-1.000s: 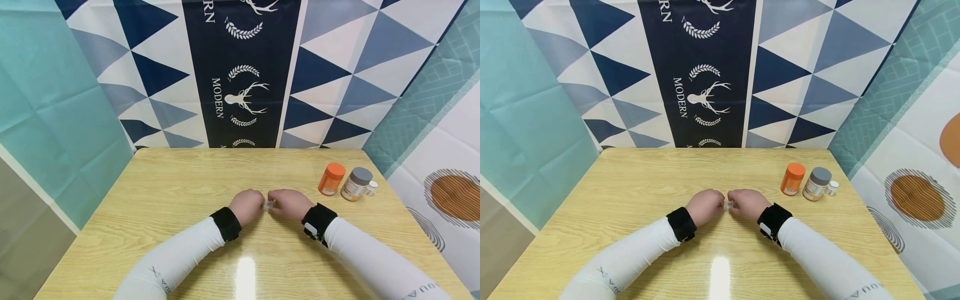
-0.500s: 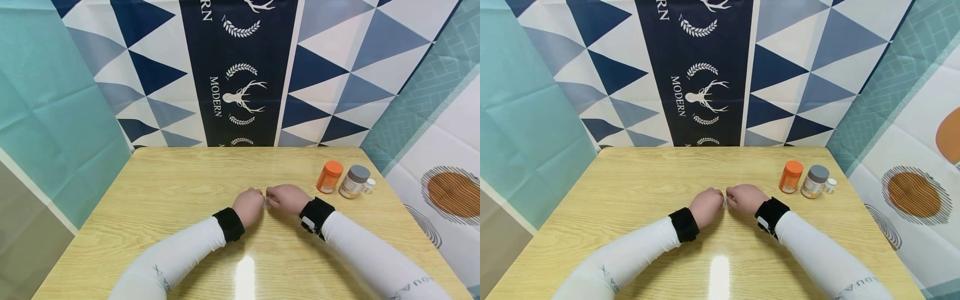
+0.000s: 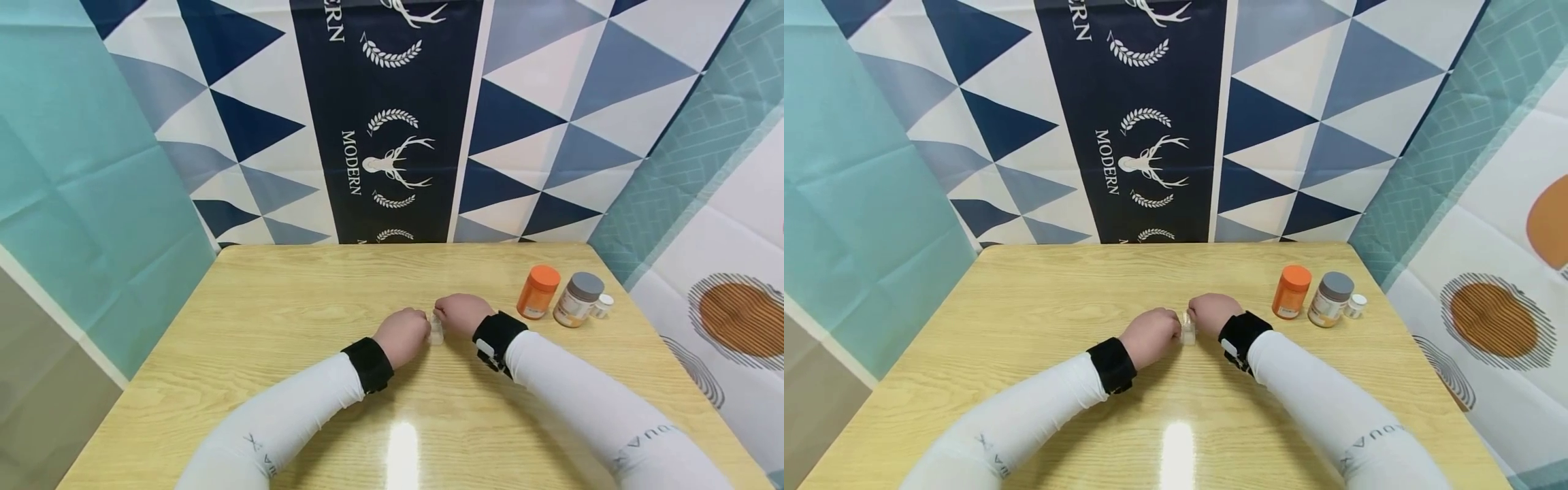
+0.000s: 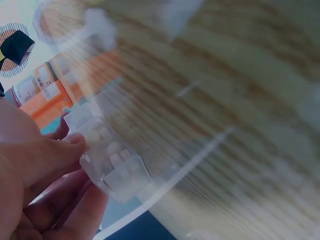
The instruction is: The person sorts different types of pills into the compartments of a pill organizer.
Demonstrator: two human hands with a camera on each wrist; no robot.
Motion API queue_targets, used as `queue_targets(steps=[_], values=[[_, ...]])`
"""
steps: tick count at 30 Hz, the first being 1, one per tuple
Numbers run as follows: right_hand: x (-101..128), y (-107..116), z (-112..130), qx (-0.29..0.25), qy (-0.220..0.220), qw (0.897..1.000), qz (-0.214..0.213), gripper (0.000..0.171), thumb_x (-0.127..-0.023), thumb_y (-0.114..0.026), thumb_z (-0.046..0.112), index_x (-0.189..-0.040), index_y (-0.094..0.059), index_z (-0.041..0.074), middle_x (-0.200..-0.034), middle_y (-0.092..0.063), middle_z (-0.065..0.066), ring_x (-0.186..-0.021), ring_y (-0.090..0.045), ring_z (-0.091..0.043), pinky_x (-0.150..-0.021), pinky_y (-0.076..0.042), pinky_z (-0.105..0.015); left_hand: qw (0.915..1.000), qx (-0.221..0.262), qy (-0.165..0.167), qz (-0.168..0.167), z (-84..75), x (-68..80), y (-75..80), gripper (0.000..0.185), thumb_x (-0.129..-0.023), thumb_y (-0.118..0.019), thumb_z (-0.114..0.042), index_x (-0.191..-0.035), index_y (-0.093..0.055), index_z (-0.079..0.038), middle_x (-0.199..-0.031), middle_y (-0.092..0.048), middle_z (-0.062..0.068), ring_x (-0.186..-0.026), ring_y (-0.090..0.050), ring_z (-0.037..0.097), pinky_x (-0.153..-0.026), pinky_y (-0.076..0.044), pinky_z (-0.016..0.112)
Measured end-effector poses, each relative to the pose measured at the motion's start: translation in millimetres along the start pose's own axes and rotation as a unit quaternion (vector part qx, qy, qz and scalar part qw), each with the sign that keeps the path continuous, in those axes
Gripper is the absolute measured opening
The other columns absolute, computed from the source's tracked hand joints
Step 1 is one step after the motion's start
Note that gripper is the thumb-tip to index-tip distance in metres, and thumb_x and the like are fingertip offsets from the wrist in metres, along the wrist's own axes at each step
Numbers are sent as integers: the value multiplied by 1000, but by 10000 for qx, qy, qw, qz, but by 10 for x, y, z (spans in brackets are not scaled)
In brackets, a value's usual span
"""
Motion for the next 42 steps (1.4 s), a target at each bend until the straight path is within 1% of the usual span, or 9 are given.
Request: queue_targets(steps=[4, 10, 13, 18, 24, 28, 32, 37, 42], values=[[-32, -24, 54, 206, -165, 9997, -11, 19, -98, -62, 27, -97, -69, 10, -84, -70, -5, -72, -64, -19, -69, -53, -40, 9999, 43, 132, 13, 23, 66, 12, 17, -92, -70, -11, -76, -74, -16, -80, -65, -3, -73, -61, 12, -68, -50, 22], [61, 12, 51, -172, -438, 9989, -33, 42, -98, -62, 36, -125, -61, 4, -94, -72, -10, -79, -68, -22, -71, -54, -42, 9995, 48, 296, 29, 33, 122, -24, 13, -92, -71, -11, -81, -77, -15, -83, -66, -1, -73, -62, 14, -65, -51, 23], [230, 79, 9, -413, -387, 9980, -281, 41, -98, -62, 35, -126, -61, 5, -88, -68, -4, -73, -63, -16, -67, -52, -37, 9995, 48, 297, -77, 23, 128, -37, 14, -92, -70, -10, -81, -77, -14, -83, -66, 0, -73, -62, 14, -64, -51, 24], [712, 175, -139, -792, -155, 9939, -752, 19, -97, -65, 28, -106, -69, 13, -73, -58, 8, -61, -50, -7, -56, -44, -28, 9993, 55, 319, -179, 13, 145, -64, 14, -93, -68, -9, -83, -76, -14, -82, -65, -2, -72, -60, 13, -62, -49, 23], [1321, 223, -569, -663, -373, 9924, -966, 10, -95, -66, 21, -87, -69, 17, -66, -50, 12, -57, -44, -5, -55, -38, -27, 9978, 502, 435, 75, 39, 161, -37, 13, -94, -69, -19, -83, -74, -15, -78, -61, -4, -68, -56, 9, -62, -46, 21], [1627, 249, -1005, -478, -771, 9918, -899, 10, -95, -64, 20, -87, -67, 16, -68, -52, 11, -60, -45, -7, -57, -38, -30, 9933, 940, 577, 349, 64, 147, 11, 16, -95, -67, -27, -84, -72, -16, -81, -61, -5, -69, -54, 7, -66, -45, 21], [1845, 253, -1472, -368, -1322, 9878, -741, 15, -97, -60, 21, -92, -67, 9, -71, -56, 5, -62, -48, -11, -58, -39, -33, 9901, 1176, 602, 471, 63, 180, 69, 24, -96, -66, -38, -99, -74, -15, -93, -66, -4, -79, -60, 10, -74, -49, 24], [1950, 315, -1920, -488, -1921, 9784, -588, 34, -98, -56, 27, -108, -58, -6, -78, -57, -10, -65, -53, -22, -57, -41, -37, 9902, 1201, 631, 329, 76, 316, 177, 58, -92, -62, -58, -126, -66, -12, -124, -64, 3, -112, -61, 20, -94, -49, 33], [1910, 385, -2183, -494, -2181, 9732, -538, 60, -97, -56, 30, -129, -42, -19, -107, -53, -40, -95, -56, -52, -75, -48, -58, 9954, 695, 647, 147, 146, 473, 222, 88, -85, -51, -78, -147, -48, -16, -151, -43, 10, -140, -37, 32, -114, -30, 45]])
Point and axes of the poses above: each hand's wrist, its own x-axis away from the middle knuckle, its own y-axis out of the back of the hand, z = x × y, the point moved 1 cm from there along -x, towards the middle knuckle
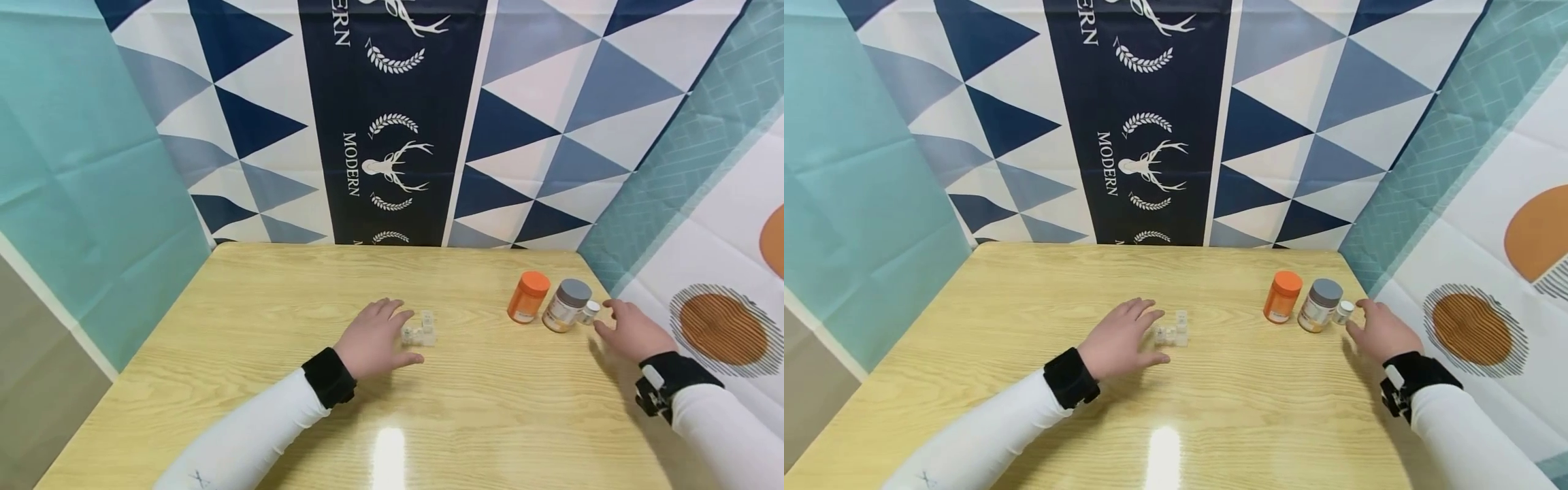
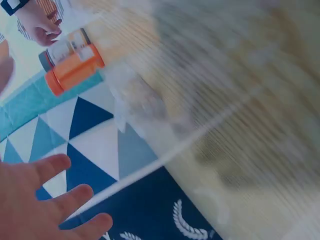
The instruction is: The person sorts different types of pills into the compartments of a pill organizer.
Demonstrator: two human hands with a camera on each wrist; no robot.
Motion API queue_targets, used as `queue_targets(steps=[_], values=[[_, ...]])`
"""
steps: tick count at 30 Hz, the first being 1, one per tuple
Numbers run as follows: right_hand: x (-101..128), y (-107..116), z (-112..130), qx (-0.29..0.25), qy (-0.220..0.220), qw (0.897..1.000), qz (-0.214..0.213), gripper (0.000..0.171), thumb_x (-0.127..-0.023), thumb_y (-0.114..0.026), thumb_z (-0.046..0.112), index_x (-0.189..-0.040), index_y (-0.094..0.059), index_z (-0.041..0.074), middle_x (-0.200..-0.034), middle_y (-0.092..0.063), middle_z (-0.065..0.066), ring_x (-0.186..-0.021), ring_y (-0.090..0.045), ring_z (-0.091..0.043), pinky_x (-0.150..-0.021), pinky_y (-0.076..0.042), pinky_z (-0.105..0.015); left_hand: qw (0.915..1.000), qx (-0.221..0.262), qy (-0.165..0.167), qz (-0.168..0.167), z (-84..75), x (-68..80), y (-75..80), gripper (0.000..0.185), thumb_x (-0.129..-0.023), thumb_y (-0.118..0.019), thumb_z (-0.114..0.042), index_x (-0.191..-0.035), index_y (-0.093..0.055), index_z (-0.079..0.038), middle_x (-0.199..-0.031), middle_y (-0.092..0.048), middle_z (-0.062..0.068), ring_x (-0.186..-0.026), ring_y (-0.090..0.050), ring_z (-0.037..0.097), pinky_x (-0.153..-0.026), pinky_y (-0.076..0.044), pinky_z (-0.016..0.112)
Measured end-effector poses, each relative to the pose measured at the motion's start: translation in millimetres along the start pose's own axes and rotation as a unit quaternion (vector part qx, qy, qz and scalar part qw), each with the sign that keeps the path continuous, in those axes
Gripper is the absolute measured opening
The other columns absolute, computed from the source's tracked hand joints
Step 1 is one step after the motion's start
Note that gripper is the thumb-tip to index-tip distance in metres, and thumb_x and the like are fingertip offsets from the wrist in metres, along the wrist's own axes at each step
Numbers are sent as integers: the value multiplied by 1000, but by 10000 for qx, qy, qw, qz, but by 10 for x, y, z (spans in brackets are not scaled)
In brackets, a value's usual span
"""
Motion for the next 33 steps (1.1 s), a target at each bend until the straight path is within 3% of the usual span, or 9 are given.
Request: queue_targets(steps=[4, 8, 10, 14, 18, 21, 25, 28, 33], values=[[-109, -27, -90, 62, -163, 9997, 171, 66, -98, -52, 32, -136, -35, -20, -120, -43, -47, -111, -45, -61, -89, -41, -67, 9998, -122, 77, 122, 86, 115, -18, 98, -80, -42, -87, -153, -38, -22, -158, -32, 9, -146, -26, 35, -116, -23, 52], [-177, -67, -119, 50, -257, 9993, 278, 63, -100, -49, 30, -135, -37, -20, -122, -43, -46, -113, -44, -61, -90, -40, -68, 9996, -97, 132, 216, 130, 172, -32, 99, -80, -40, -88, -155, -35, -23, -160, -29, 9, -147, -22, 35, -117, -21, 52], [-207, -80, -105, 16, -210, 9993, 309, 59, -101, -48, 28, -134, -38, -20, -121, -46, -45, -111, -47, -60, -87, -42, -66, 9996, -118, 139, 231, 142, 186, -25, 99, -81, -40, -88, -155, -34, -23, -160, -28, 9, -147, -22, 35, -117, -20, 52], [-253, -107, -66, -80, -64, 9994, 335, 47, -101, -48, 18, -127, -42, -21, -102, -58, -37, -86, -61, -44, -70, -49, -53, 9993, -186, 151, 277, 155, 200, -6, 100, -80, -39, -88, -156, -31, -25, -161, -26, 8, -148, -20, 34, -117, -19, 52], [-234, -126, -26, -212, -41, 9995, 249, 31, -101, -50, 15, -108, -51, -15, -81, -59, -20, -69, -56, -27, -61, -45, -42, 9991, -205, 204, 326, 177, 210, -7, 100, -80, -40, -88, -157, -30, -25, -162, -24, 8, -148, -20, 34, -117, -18, 52], [-131, -97, 9, -256, -102, 9996, 119, 30, -100, -52, 19, -96, -53, -11, -74, -57, -14, -65, -53, -25, -59, -43, -40, 9989, -194, 281, 335, 203, 222, -5, 99, -81, -42, -87, -157, -29, -25, -162, -24, 8, -148, -19, 34, -117, -18, 53], [155, 62, 64, -119, -246, 9994, -227, 42, -98, -56, 24, -101, -53, -17, -80, -61, -25, -70, -60, -36, -61, -47, -48, 9991, -143, 357, 187, 209, 203, 15, 99, -80, -43, -87, -158, -28, -26, -162, -24, 8, -148, -20, 34, -117, -18, 52], [372, 145, 256, -111, -299, 9982, -510, 50, -98, -58, 31, -105, -53, -18, -87, -63, -30, -74, -63, -41, -61, -48, -50, 9987, -140, 480, 73, 230, 209, 34, 100, -80, -43, -87, -157, -29, -26, -162, -25, 7, -148, -21, 33, -117, -19, 51], [620, 122, 977, -391, 29, 9964, -748, 46, -98, -59, 46, -90, -58, 1, -72, -57, -9, -61, -51, -20, -52, -38, -35, 9982, 10, 595, -64, 198, 199, 28, 96, -83, -43, -84, -156, -32, -22, -159, -30, 9, -146, -27, 32, -116, -24, 48]])
Point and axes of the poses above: each hand's wrist, its own x-axis away from the middle knuckle, its own y-axis out of the back of the hand, z = x × y, the point moved 1 cm from there along -x, towards the middle knuckle
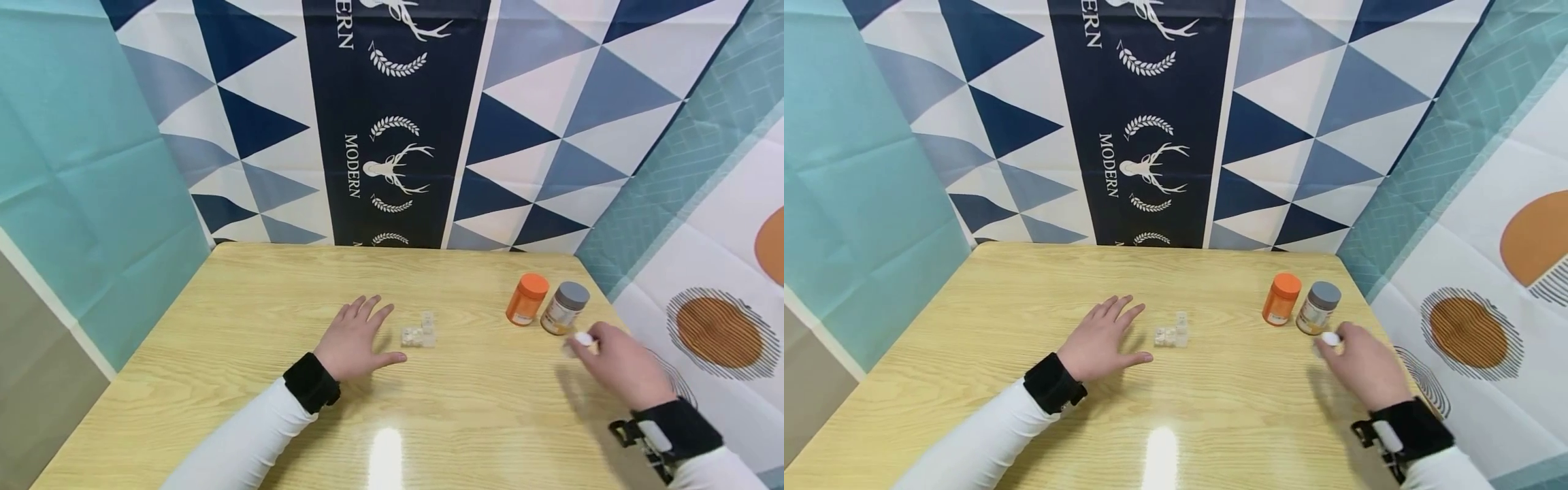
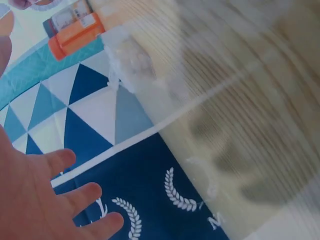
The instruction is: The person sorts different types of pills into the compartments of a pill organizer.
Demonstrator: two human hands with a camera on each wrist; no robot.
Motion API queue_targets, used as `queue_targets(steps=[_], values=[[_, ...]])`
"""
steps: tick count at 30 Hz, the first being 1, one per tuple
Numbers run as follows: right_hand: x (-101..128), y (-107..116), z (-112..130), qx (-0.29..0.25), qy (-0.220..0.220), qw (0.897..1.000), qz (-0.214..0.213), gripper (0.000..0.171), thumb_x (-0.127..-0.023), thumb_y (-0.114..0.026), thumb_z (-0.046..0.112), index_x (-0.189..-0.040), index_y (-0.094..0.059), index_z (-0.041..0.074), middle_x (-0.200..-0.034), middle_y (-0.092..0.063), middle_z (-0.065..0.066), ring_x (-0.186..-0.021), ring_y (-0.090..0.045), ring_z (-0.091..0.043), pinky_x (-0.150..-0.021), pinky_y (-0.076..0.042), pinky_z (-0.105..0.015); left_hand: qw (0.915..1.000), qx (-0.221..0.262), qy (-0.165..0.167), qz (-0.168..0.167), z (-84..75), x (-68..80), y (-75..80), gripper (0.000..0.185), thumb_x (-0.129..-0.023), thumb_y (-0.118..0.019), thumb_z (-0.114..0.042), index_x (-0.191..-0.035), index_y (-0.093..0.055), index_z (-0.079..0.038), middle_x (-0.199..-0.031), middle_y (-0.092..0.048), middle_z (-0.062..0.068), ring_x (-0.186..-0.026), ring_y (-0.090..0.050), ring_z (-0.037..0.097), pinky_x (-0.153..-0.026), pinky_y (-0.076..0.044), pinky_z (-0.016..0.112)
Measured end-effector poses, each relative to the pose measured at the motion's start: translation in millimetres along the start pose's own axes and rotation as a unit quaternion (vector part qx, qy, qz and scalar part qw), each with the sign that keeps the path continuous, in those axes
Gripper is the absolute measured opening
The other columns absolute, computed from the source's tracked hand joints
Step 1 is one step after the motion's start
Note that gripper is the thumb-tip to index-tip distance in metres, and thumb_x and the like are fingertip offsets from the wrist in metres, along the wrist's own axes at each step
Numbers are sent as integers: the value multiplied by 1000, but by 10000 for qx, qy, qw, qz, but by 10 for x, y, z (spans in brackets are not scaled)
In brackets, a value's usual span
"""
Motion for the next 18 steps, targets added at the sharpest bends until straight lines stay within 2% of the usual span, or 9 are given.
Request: queue_targets(steps=[2, 5, 9, 14, 18], values=[[23, -68, 357, -182, 250, 9995, -70, 44, -96, -61, 50, -84, -57, 8, -68, -49, -2, -58, -43, -16, -51, -32, -31, 9995, 300, 6, -117, -81, -31, 7, 93, -85, -47, -80, -155, -35, -19, -156, -35, 11, -143, -32, 32, -115, -28, 47], [-35, -244, 882, -470, 692, 9964, -160, 41, -91, -68, 50, -77, -53, 14, -65, -42, 2, -56, -39, -14, -50, -30, -29, 9945, 1012, -13, -263, -219, -85, -4, 86, -88, -55, -72, -151, -42, -14, -150, -44, 12, -138, -41, 31, -112, -34, 46], [-186, -450, 1443, -790, 1061, 9912, -91, 39, -86, -76, 46, -75, -53, 16, -64, -42, 3, -55, -39, -12, -51, -30, -27, 9780, 2020, -49, -521, -398, -172, -54, 73, -88, -65, -60, -142, -52, -13, -138, -56, 6, -127, -52, 23, -104, -43, 41], [-368, -547, 1829, -1247, 1289, 9838, -72, 36, -84, -78, 41, -76, -53, 16, -63, -42, 3, -56, -40, -13, -52, -30, -27, 9582, 2700, 46, -941, -490, -249, -78, 50, -90, -71, -47, -128, -64, -15, -115, -66, -3, -107, -61, 15, -89, -50, 32], [-458, -572, 1943, -1494, 1248, 9809, -19, 35, -85, -78, 41, -77, -54, 16, -64, -45, 3, -59, -44, -14, -53, -33, -29, 9496, 2940, 181, -1071, -471, -301, -74, 39, -90, -73, -41, -118, -69, -14, -107, -68, -5, -101, -63, 13, -85, -51, 31]])
Point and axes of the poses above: each hand's wrist, its own x-axis away from the middle knuckle, its own y-axis out of the back of the hand, z = x × y, the point moved 1 cm from there along -x, towards the middle knuckle
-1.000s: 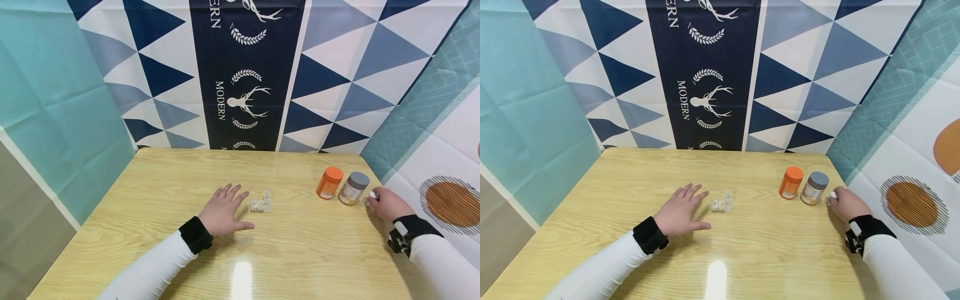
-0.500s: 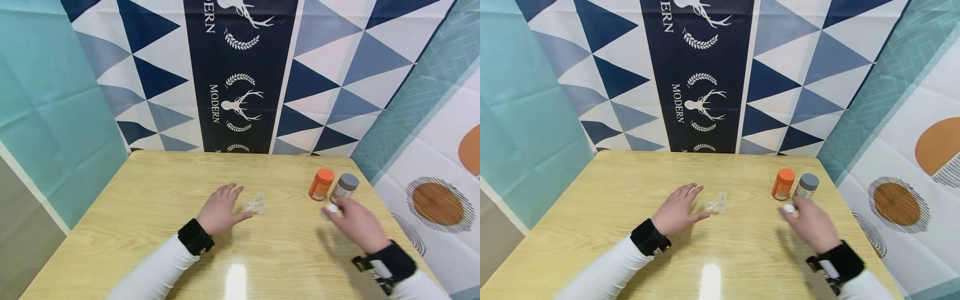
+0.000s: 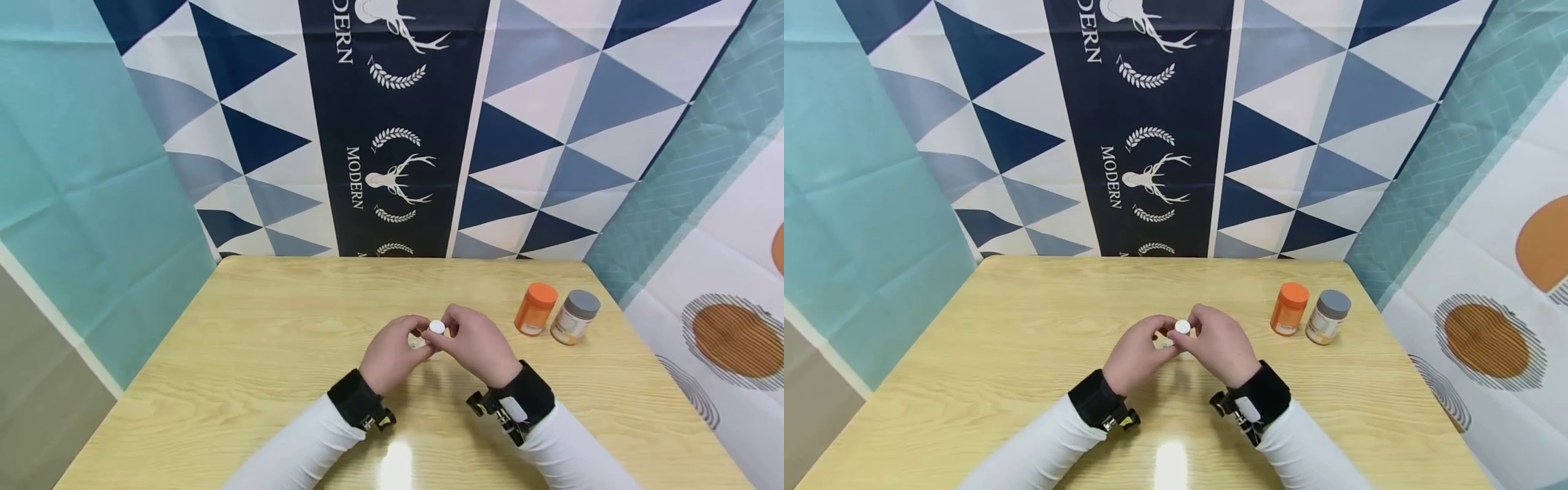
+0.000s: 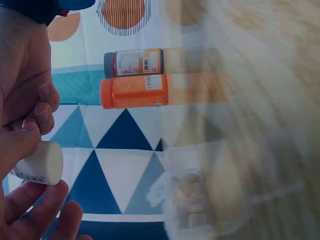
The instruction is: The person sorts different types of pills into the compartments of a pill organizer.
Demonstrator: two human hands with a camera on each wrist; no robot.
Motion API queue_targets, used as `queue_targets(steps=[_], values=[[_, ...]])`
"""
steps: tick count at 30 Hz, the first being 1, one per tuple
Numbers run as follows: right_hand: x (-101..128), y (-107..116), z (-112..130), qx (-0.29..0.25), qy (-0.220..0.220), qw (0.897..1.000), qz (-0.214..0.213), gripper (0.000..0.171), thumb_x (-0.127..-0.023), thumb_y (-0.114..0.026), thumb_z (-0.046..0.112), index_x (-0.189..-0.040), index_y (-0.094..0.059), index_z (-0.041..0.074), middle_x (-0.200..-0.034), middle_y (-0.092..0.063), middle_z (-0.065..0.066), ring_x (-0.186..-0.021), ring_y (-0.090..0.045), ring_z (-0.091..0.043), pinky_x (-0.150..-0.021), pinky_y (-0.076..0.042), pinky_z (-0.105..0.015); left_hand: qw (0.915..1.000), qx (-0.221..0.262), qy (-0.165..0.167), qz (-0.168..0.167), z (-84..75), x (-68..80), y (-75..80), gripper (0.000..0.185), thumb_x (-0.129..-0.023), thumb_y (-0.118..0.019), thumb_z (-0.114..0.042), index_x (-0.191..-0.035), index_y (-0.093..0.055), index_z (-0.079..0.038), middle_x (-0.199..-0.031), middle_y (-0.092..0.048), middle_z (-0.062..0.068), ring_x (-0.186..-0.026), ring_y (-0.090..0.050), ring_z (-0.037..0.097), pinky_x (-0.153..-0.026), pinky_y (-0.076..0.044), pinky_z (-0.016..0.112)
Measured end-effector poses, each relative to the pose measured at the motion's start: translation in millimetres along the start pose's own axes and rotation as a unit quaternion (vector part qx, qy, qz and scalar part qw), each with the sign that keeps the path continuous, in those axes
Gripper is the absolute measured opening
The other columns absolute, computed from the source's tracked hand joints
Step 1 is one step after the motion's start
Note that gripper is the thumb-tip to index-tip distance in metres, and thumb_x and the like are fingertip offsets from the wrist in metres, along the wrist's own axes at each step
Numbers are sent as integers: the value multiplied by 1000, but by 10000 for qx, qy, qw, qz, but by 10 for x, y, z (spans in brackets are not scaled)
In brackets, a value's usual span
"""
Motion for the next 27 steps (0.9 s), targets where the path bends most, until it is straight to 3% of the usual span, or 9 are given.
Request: queue_targets(steps=[8, 14, 22, 24, 27], values=[[-74, -81, -25, 18, 237, 9997, -72, 30, -87, -76, 37, -77, -55, 18, -66, -46, 4, -59, -44, -12, -53, -34, -28, 9996, 287, -3, -72, 52, -49, -24, 20, -93, -71, -33, -107, -73, -19, -95, -67, -8, -90, -63, 16, -74, -49, 26], [-95, -129, -26, -225, 841, 9962, 6, 13, -94, -69, 27, -99, -70, 15, -86, -55, 2, -77, -53, -18, -64, -43, -30, 9980, 581, 88, -214, 102, -55, -25, 19, -93, -71, -27, -109, -74, -18, -92, -65, -8, -84, -60, 16, -65, -47, 24], [-37, -169, -74, -477, 1214, 9911, 266, 39, -92, -63, 16, -130, -64, 9, -115, -59, -3, -97, -57, -17, -82, -53, -41, 9987, 438, 180, -195, 99, 8, -60, 22, -92, -71, -30, -107, -73, -14, -93, -67, -1, -85, -62, 20, -67, -47, 26], [-27, -181, -85, -396, 1122, 9927, 211, 40, -93, -65, 22, -131, -62, 8, -113, -60, -4, -96, -56, -16, -80, -52, -39, 9988, 409, 217, -180, 95, 14, -68, 23, -92, -72, -29, -108, -73, -13, -94, -66, -2, -87, -63, 22, -70, -47, 26], [-16, -193, -92, -211, 801, 9965, 75, 34, -94, -68, 35, -118, -67, 11, -98, -59, -3, -84, -53, -15, -69, -48, -34, 9992, 309, 227, -147, 88, 22, -79, 25, -91, -72, -29, -111, -73, -13, -95, -66, -4, -90, -63, 23, -73, -47, 27]])
Point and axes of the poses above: each hand's wrist, its own x-axis away from the middle knuckle, its own y-axis out of the back of the hand, z = x × y, the point moved 1 cm from there along -x, towards the middle knuckle
